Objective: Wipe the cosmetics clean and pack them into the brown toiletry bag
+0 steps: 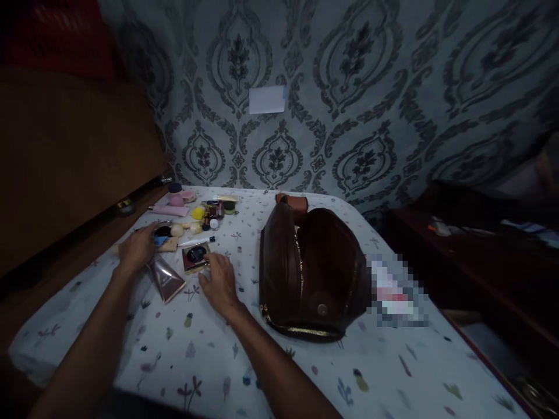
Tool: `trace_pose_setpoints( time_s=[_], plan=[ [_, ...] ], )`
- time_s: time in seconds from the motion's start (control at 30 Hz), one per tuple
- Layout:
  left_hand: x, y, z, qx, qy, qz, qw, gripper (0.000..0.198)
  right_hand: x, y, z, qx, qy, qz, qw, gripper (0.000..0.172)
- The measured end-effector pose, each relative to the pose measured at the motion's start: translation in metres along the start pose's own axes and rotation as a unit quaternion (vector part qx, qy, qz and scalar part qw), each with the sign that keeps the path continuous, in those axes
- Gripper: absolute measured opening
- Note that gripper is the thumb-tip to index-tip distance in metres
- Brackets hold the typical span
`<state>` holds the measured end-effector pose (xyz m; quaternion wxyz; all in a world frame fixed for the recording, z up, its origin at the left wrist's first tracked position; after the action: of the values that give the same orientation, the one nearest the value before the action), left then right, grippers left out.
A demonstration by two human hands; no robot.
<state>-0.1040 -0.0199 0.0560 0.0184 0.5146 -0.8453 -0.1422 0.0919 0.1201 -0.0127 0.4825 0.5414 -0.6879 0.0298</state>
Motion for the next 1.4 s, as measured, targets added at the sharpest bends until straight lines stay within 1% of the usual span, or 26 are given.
trace_pose_setpoints(
  time_s=[0.1,0.23,0.3,0.37,0.47,0.57,0.63,0.7,0.8,0.87,0.93,1.03,1.1,1.13,1.2,1.33,1.4],
  plan=[
    [0.0,0.003,0.0,0.021,-0.004,0.011,1.0,0.052,-0.001,0.0,0.001,-0.004,0.0,-0.003,1.0,0.042],
    [-0.001,0.005,-0.002,0.033,-0.001,0.013,0.999,0.049,-0.002,-0.001,0.002,-0.005,0.006,-0.004,1.0,0.044],
    [-0.004,0.004,-0.004,0.031,0.015,0.02,0.999,0.047,-0.002,-0.001,0.002,-0.008,0.005,-0.003,1.0,0.044],
    [-0.013,0.003,-0.009,0.018,0.041,0.024,0.999,0.045,-0.002,0.0,0.002,-0.012,0.004,-0.005,1.0,0.044],
    [-0.039,0.002,-0.017,-0.003,0.044,0.056,0.997,0.039,-0.002,0.0,0.001,-0.011,0.004,-0.009,1.0,0.044],
    [-0.08,0.005,-0.016,0.018,-0.009,0.125,0.992,0.036,-0.001,0.001,0.001,-0.012,0.004,-0.009,1.0,0.044],
    [-0.107,0.01,-0.007,0.023,-0.016,0.148,0.989,0.035,-0.001,0.001,0.001,-0.011,0.003,-0.01,1.0,0.043],
    [-0.129,0.017,0.005,0.027,-0.018,0.161,0.986,0.037,0.0,0.002,0.001,-0.009,-0.001,-0.01,1.0,0.042],
    [-0.148,0.027,0.024,0.037,-0.014,0.156,0.987,0.043,0.0,0.002,0.002,-0.008,-0.01,-0.006,1.0,0.041],
    [-0.154,0.033,0.031,0.041,-0.01,0.148,0.988,0.046,0.002,0.002,0.003,-0.005,-0.011,-0.005,1.0,0.04],
    [-0.157,0.039,0.034,0.045,-0.006,0.147,0.988,0.047,0.003,0.002,0.004,0.005,-0.004,-0.004,1.0,0.041],
    [-0.161,0.045,0.031,0.048,-0.002,0.164,0.985,0.047,0.005,0.002,0.005,0.024,0.014,-0.004,1.0,0.038],
    [-0.162,0.046,0.029,0.05,-0.001,0.179,0.983,0.046,0.004,0.003,0.005,0.018,0.041,-0.002,0.999,0.033],
    [-0.162,0.045,0.028,0.052,-0.001,0.184,0.982,0.045,0.002,0.003,0.005,0.006,0.058,-0.001,0.998,0.032],
    [-0.161,0.042,0.026,0.056,-0.004,0.19,0.98,0.044,-0.004,0.003,0.005,-0.04,0.087,0.012,0.995,0.032],
    [-0.154,0.029,0.021,0.064,-0.019,0.198,0.978,0.047,-0.019,0.006,0.005,-0.149,0.117,0.083,0.978,0.041],
    [-0.15,0.02,0.016,0.072,-0.031,0.209,0.975,0.046,-0.024,0.007,0.005,-0.18,0.121,0.112,0.97,0.046]
  ],
)
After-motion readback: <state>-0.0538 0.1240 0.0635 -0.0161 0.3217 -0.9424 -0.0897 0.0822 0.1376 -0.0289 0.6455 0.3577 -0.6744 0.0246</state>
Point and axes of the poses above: each hand's wrist, its own y-axis towards the middle knuckle, its own z-axis out of the palm, x = y × z, the point moved 1 cm from there along y, towards the middle knuckle, and after that the axes turned 3 degrees about -z, right-handed, at the moved point
